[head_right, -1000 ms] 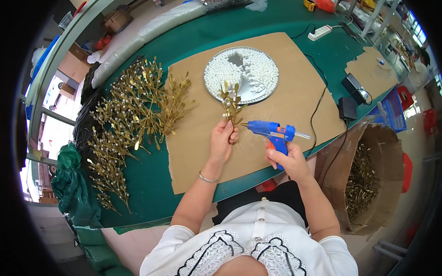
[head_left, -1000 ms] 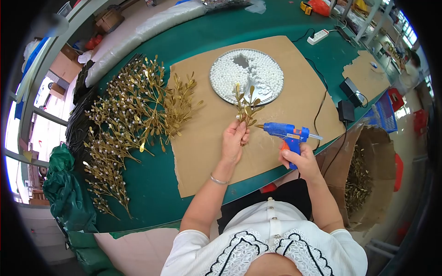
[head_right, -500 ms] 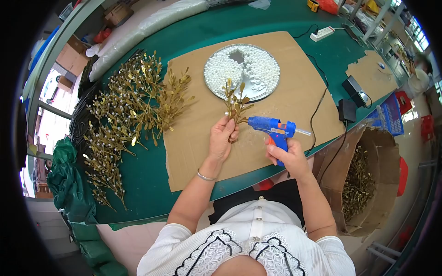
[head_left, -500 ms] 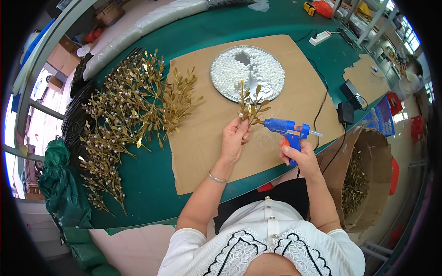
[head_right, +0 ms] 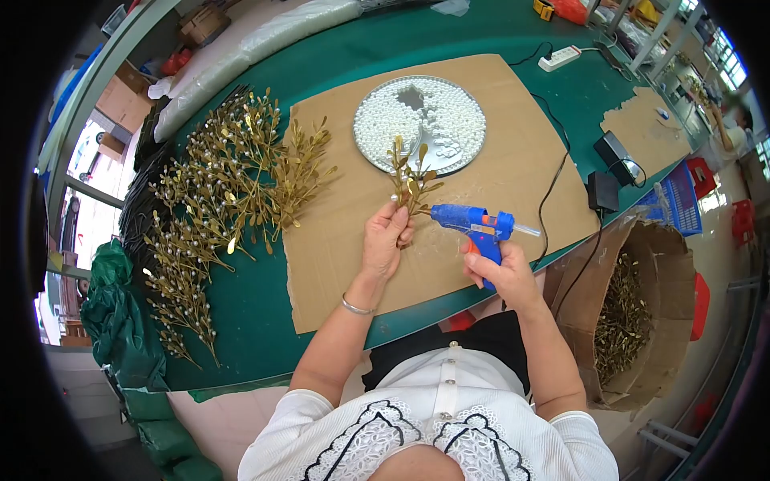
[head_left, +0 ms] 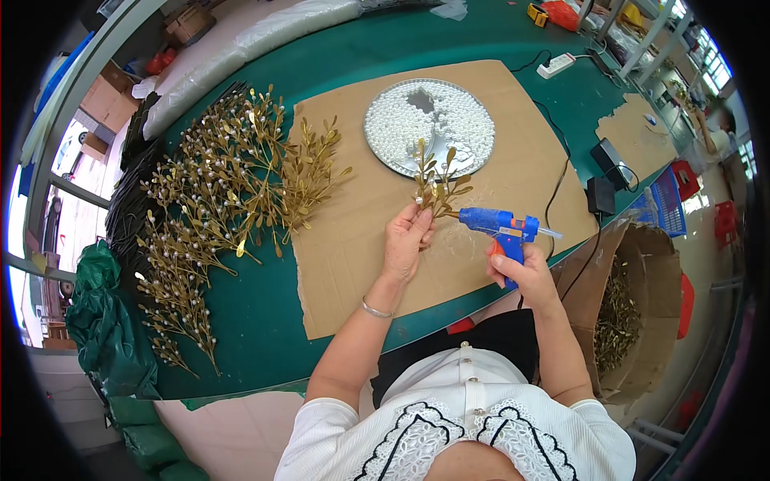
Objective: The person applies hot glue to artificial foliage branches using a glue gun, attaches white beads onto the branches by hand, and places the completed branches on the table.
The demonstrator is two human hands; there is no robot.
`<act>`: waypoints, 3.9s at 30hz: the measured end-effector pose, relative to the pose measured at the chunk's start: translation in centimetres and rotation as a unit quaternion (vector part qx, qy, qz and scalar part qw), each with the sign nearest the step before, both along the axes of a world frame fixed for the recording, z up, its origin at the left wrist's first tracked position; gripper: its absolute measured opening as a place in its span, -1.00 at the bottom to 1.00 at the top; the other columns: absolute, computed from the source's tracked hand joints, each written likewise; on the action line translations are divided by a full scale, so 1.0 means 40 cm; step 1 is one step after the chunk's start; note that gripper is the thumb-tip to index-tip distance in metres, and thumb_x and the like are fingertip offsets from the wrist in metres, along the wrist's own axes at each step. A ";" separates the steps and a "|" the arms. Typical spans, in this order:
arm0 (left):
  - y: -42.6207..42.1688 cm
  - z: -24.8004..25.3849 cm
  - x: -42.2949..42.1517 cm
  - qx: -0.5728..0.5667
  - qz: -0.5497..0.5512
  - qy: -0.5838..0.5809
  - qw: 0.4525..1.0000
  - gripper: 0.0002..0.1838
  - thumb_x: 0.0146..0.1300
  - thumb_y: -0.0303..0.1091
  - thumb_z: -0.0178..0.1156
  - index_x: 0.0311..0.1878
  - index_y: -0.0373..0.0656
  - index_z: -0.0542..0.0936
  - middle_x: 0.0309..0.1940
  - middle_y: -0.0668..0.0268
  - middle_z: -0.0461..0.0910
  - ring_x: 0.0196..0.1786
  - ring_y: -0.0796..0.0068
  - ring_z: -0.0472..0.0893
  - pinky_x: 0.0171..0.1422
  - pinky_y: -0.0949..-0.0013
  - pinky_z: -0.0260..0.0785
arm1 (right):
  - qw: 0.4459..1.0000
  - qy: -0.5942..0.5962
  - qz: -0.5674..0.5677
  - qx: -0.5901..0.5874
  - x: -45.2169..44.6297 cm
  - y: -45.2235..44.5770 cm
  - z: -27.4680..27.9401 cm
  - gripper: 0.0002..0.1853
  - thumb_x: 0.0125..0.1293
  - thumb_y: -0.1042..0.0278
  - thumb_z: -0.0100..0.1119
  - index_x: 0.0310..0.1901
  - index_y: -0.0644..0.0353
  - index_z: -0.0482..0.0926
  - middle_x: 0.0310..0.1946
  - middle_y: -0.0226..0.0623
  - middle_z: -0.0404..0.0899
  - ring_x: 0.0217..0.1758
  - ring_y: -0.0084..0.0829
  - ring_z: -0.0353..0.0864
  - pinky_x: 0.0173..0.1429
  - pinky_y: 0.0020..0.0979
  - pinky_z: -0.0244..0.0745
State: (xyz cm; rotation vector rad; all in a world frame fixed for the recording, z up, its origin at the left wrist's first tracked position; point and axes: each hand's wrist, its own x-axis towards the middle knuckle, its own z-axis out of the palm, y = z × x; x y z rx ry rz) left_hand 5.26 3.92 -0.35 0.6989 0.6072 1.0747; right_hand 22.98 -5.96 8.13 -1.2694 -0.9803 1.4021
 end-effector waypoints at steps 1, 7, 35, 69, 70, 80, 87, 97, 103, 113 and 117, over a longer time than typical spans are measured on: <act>0.000 0.000 0.001 0.000 0.000 0.000 1.000 -0.75 0.27 -0.35 0.11 -0.02 -0.18 0.48 -0.52 0.51 0.39 -0.57 0.80 0.24 -0.54 0.70 0.02 | 1.000 0.001 0.004 0.000 0.001 0.000 0.001 -0.79 0.13 0.37 0.14 -0.24 0.30 0.47 -0.54 -0.33 0.47 -0.59 -0.61 0.38 -0.47 -0.59 0.29; -0.002 -0.003 0.002 0.024 0.007 -0.014 1.000 -0.73 0.25 -0.38 0.12 0.00 -0.22 0.48 -0.48 0.52 0.42 -0.54 0.81 0.27 -0.52 0.71 0.06 | 0.999 -0.027 0.018 -0.012 0.012 0.001 0.015 -0.79 0.14 0.37 0.15 -0.23 0.29 0.46 -0.55 -0.34 0.46 -0.59 -0.61 0.37 -0.47 -0.59 0.28; -0.005 0.027 0.009 0.053 0.068 0.050 0.995 -0.73 0.23 -0.47 0.11 -0.01 -0.29 0.45 -0.48 0.53 0.36 -0.57 0.83 0.18 -0.54 0.69 -0.02 | 0.997 0.072 -0.020 -0.029 0.012 -0.007 -0.008 -0.81 0.15 0.37 0.18 -0.28 0.30 0.47 -0.59 -0.33 0.46 -0.63 -0.61 0.38 -0.53 -0.60 0.26; 0.029 -0.024 -0.028 -0.060 0.040 -0.160 0.984 -0.89 0.33 -0.40 -0.03 -0.18 -0.19 0.45 -0.46 0.36 0.45 -0.54 0.64 0.30 -0.48 0.59 0.13 | 0.979 -0.139 -0.143 -0.027 0.230 0.056 -0.127 -0.74 0.15 0.33 0.20 -0.19 0.32 0.52 -0.48 -0.38 0.57 -0.47 -0.54 0.52 -0.35 -0.55 0.39; 0.030 -0.023 -0.028 -0.059 0.038 -0.163 0.984 -0.89 0.33 -0.40 -0.03 -0.18 -0.19 0.45 -0.46 0.36 0.45 -0.54 0.64 0.30 -0.48 0.59 0.13 | 0.924 -0.337 -0.182 -0.015 0.220 0.058 -0.109 -0.75 0.14 0.33 0.19 -0.21 0.32 0.54 -0.47 -0.26 0.58 -0.45 -0.43 0.56 -0.33 -0.48 0.42; 0.032 -0.018 -0.040 -0.052 0.060 -0.177 0.981 -0.69 0.34 -0.38 -0.04 0.12 -0.20 0.39 -0.46 0.39 0.42 -0.54 0.67 0.29 -0.47 0.62 0.12 | 0.884 -0.398 -0.034 0.241 0.050 0.362 -0.055 -0.89 0.08 0.46 0.15 -0.37 0.28 0.59 -0.45 -0.12 0.58 -0.36 -0.24 0.57 -0.24 -0.37 0.43; 0.034 -0.025 -0.039 -0.053 0.070 -0.173 0.981 -0.67 0.35 -0.38 -0.07 0.15 -0.23 0.36 -0.45 0.39 0.41 -0.54 0.67 0.28 -0.46 0.63 0.13 | 0.860 -0.440 -0.004 0.257 -0.066 0.537 -0.143 -0.90 -0.01 0.45 0.18 -0.43 0.26 0.62 -0.43 -0.11 0.58 -0.33 -0.17 0.57 -0.19 -0.28 0.45; 0.024 -0.011 -0.026 -0.059 0.075 -0.170 0.981 -0.92 0.31 -0.40 0.02 -0.22 -0.18 0.47 -0.48 0.36 0.46 -0.57 0.67 0.30 -0.53 0.62 0.11 | 0.995 -0.065 0.061 0.045 -0.041 0.442 -0.088 -0.89 0.17 0.50 0.15 -0.30 0.35 0.59 -0.45 -0.36 0.54 -0.40 -0.64 0.47 -0.34 -0.60 0.41; 0.005 -0.009 -0.006 -0.063 0.058 -0.143 0.986 -0.90 0.29 -0.42 0.06 -0.17 -0.18 0.48 -0.49 0.35 0.45 -0.58 0.69 0.31 -0.54 0.65 0.11 | 0.946 0.315 0.072 0.016 -0.014 0.297 -0.079 -0.88 0.17 0.51 0.15 -0.25 0.33 0.55 -0.45 -0.33 0.48 -0.42 -0.57 0.39 -0.35 -0.56 0.30; -0.001 0.004 0.000 -0.034 0.059 -0.104 0.992 -0.83 0.28 -0.41 0.07 -0.10 -0.24 0.47 -0.48 0.37 0.44 -0.58 0.72 0.26 -0.53 0.66 0.08 | 0.968 0.249 0.012 0.031 -0.057 0.217 -0.093 -0.87 0.13 0.54 0.19 -0.26 0.33 0.57 -0.44 -0.33 0.55 -0.42 -0.56 0.47 -0.30 -0.56 0.37; -0.004 0.006 0.002 -0.026 0.063 -0.083 0.994 -0.74 0.27 -0.44 0.08 0.01 -0.27 0.44 -0.47 0.41 0.42 -0.57 0.75 0.25 -0.52 0.67 0.06 | 0.992 0.053 -0.047 0.109 -0.074 0.209 -0.093 -0.85 0.08 0.59 0.23 -0.27 0.31 0.60 -0.39 -0.36 0.60 -0.35 -0.62 0.52 -0.22 -0.61 0.42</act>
